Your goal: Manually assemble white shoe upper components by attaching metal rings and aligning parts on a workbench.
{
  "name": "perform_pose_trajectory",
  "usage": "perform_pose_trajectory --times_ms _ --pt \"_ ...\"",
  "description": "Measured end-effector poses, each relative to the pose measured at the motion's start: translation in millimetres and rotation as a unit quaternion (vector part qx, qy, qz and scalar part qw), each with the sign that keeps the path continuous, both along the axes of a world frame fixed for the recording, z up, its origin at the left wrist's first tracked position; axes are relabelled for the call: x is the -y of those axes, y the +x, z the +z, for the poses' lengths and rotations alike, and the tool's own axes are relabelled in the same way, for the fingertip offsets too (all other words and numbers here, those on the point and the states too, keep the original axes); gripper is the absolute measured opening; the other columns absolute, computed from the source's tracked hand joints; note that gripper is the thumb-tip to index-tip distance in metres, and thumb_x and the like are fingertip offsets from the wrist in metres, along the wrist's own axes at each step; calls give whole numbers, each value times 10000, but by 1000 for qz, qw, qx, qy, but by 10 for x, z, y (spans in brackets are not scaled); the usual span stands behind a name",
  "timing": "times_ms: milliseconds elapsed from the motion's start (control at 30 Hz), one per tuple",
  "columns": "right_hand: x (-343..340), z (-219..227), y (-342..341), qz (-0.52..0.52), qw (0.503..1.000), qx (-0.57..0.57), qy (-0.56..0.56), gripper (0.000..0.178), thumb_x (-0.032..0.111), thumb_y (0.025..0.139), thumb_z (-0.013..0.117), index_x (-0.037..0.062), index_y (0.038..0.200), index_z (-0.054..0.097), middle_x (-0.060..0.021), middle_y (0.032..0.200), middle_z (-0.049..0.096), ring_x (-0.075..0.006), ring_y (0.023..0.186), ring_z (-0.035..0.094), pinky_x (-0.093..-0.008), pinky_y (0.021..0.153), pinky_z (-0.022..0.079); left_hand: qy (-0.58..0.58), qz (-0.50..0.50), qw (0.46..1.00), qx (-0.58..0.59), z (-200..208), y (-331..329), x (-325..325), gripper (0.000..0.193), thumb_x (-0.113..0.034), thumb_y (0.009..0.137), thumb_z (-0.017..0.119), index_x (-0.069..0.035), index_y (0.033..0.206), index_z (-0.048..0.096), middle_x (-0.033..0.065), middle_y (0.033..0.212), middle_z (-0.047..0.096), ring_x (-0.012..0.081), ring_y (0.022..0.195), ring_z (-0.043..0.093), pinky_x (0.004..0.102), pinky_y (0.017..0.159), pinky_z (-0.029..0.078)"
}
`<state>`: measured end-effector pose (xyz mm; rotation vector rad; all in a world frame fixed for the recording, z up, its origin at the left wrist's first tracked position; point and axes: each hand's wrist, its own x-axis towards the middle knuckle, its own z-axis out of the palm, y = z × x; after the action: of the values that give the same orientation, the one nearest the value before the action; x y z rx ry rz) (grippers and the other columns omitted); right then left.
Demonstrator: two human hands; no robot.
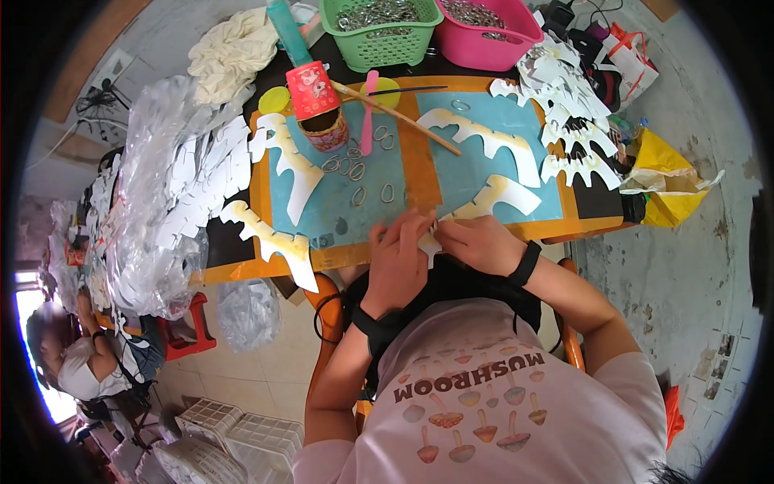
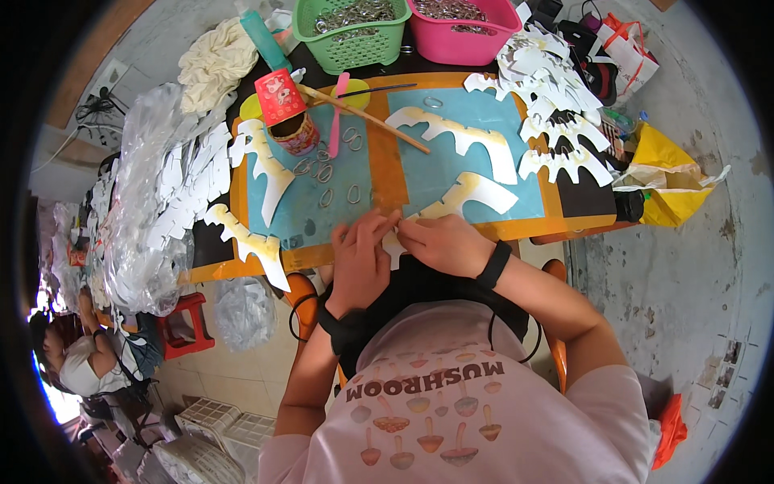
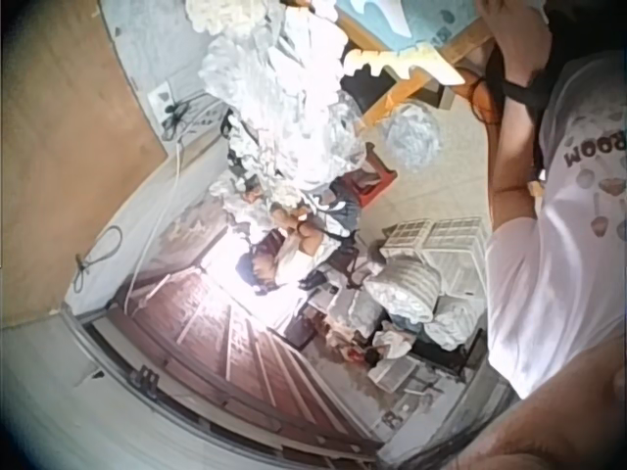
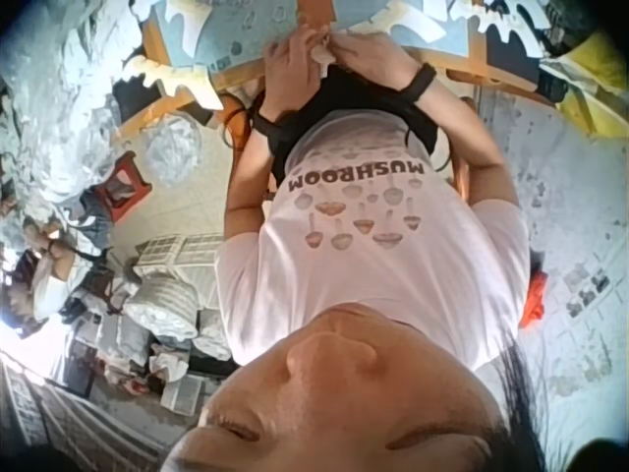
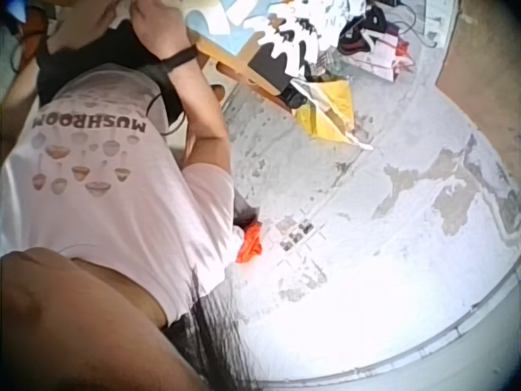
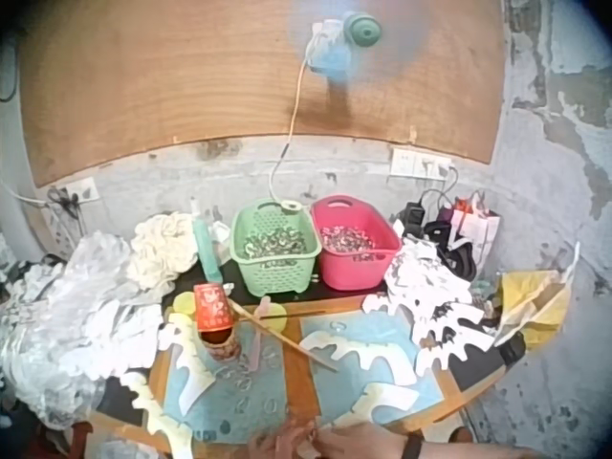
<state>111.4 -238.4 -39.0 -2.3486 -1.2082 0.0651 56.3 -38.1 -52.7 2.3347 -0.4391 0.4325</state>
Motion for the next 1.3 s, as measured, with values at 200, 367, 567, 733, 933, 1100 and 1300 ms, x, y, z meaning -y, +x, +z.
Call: perform_pose_trajectory --times_ms 200,367,567,733,933,1100,1300 --pt "27 93 -100 40 991 121 -29 186 123 829 644 55 1001 630 -22 904 543 -186 750 616 -329 550 509 39 28 994 93 -99 -275 97 504 46 759 572 -55 1252 566 26 1277 656 225 1206 563 403 932 350" --pt "-22 72 -125 -6 995 99 -2 200 115 823 650 50 1012 635 -30 899 539 -196 762 623 -336 557 508 116 32 989 91 -143 -287 93 422 -76 834 609 -44 1251 556 51 1296 650 198 1272 533 381 935 348" --pt "-20 236 -121 -12 995 72 62 196 118 800 686 53 977 633 -40 914 567 -238 739 625 -346 553 500 177 43 980 80 -170 -315 101 407 -120 869 592 -31 1262 541 60 1279 656 189 1280 532 385 980 312" --pt "-101 109 -233 -167 975 41 138 175 108 778 737 67 914 635 -61 917 584 -260 657 610 -349 533 489 190 31 978 81 -189 -329 110 427 -128 863 594 -21 1273 537 72 1252 660 174 1262 546 406 991 300" --pt "-284 67 -211 -213 969 61 106 144 139 804 732 68 844 614 -53 869 547 -246 667 616 -340 521 484 164 43 982 82 -215 -346 141 420 -120 848 597 -26 1253 539 61 1179 686 175 1249 557 426 971 319" --pt "-300 40 -244 -209 969 131 20 125 122 796 703 69 806 591 -54 840 512 -224 680 624 -335 519 480 129 36 987 87 -139 -313 158 507 -19 755 627 -35 1258 568 91 1154 675 186 1157 600 398 926 327" --pt "-284 45 -234 -204 969 130 57 93 89 793 680 67 813 592 -52 843 512 -228 675 620 -341 516 475 117 53 991 50 -103 -311 171 454 -78 802 610 -24 1249 557 69 1130 684 198 1241 547 446 939 338"
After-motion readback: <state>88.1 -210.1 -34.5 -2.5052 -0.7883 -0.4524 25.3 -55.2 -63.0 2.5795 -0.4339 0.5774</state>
